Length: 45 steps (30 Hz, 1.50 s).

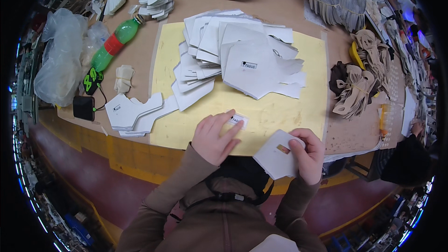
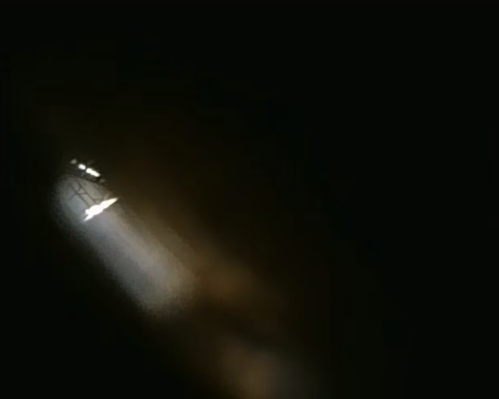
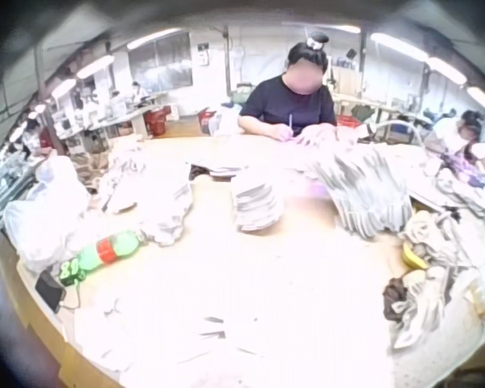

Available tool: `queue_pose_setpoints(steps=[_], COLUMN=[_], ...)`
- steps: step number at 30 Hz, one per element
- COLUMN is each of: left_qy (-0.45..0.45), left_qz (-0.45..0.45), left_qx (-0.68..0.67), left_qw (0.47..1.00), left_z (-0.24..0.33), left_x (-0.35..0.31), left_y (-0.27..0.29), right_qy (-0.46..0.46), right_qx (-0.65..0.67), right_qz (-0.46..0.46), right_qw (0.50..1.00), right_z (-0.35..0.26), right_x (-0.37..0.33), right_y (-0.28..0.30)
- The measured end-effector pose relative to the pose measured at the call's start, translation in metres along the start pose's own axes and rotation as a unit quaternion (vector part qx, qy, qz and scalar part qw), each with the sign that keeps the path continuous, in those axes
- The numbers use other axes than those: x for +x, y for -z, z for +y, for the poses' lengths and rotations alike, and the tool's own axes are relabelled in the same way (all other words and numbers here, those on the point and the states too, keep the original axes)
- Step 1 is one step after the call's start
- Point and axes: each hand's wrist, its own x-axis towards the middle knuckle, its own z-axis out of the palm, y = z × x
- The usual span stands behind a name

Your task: The person repeatedly picks white paper cutouts from a stack, peels a small adhesive strip, and presses it onto each cutout. They place the finished pieces into a growing pile on the table. The process is repeated continuously throughout the clip.

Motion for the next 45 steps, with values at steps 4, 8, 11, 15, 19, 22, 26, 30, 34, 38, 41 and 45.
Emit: queue_pose_setpoints(steps=[4, 8, 11, 15, 19, 22, 26, 30, 34, 38, 41, 45], left_qy=[0.043, 0.06, 0.111, 0.249, 0.298, 0.308, 0.311, 0.333, 0.321, 0.313, 0.316, 0.274], left_qz=[-0.013, 0.021, 0.078, 0.011, 0.017, 0.044, 0.095, 0.117, 0.12, 0.117, 0.112, 0.101], left_qx=[0.036, 0.008, -0.238, -0.569, -0.611, -0.602, -0.588, -0.519, -0.448, -0.393, -0.365, -0.341], left_qw=[0.998, 0.998, 0.962, 0.783, 0.733, 0.735, 0.74, 0.778, 0.825, 0.856, 0.868, 0.894], left_z=[0.019, 0.023, 0.014, 0.001, -0.011, -0.016, -0.011, -0.009, -0.012, -0.011, -0.01, -0.012], left_x=[-0.01, -0.01, -0.011, -0.012, -0.002, 0.003, 0.003, 0.007, 0.01, 0.011, 0.012, 0.013], left_y=[-0.006, -0.006, 0.005, 0.017, 0.012, 0.011, 0.01, 0.008, 0.01, 0.012, 0.013, 0.014], right_qy=[-0.028, -0.041, -0.051, -0.062, -0.071, -0.079, -0.085, -0.079, -0.061, -0.011, -0.019, -0.003], right_qx=[-0.076, -0.127, -0.108, -0.096, -0.136, -0.139, -0.173, -0.187, -0.233, -0.253, -0.255, -0.276], right_qz=[-0.089, -0.12, -0.111, -0.13, -0.165, -0.16, -0.116, -0.057, -0.04, -0.022, -0.024, -0.018], right_qw=[0.993, 0.984, 0.987, 0.985, 0.974, 0.974, 0.974, 0.978, 0.97, 0.967, 0.966, 0.961], right_z=[-0.008, -0.012, -0.013, -0.014, -0.014, -0.012, -0.002, 0.006, 0.008, 0.01, 0.008, 0.008], right_x=[0.014, 0.024, 0.027, 0.033, 0.043, 0.045, 0.045, 0.043, 0.046, 0.05, 0.05, 0.049], right_y=[-0.011, -0.017, -0.02, -0.033, -0.042, -0.042, -0.043, -0.045, -0.045, -0.048, -0.049, -0.051])
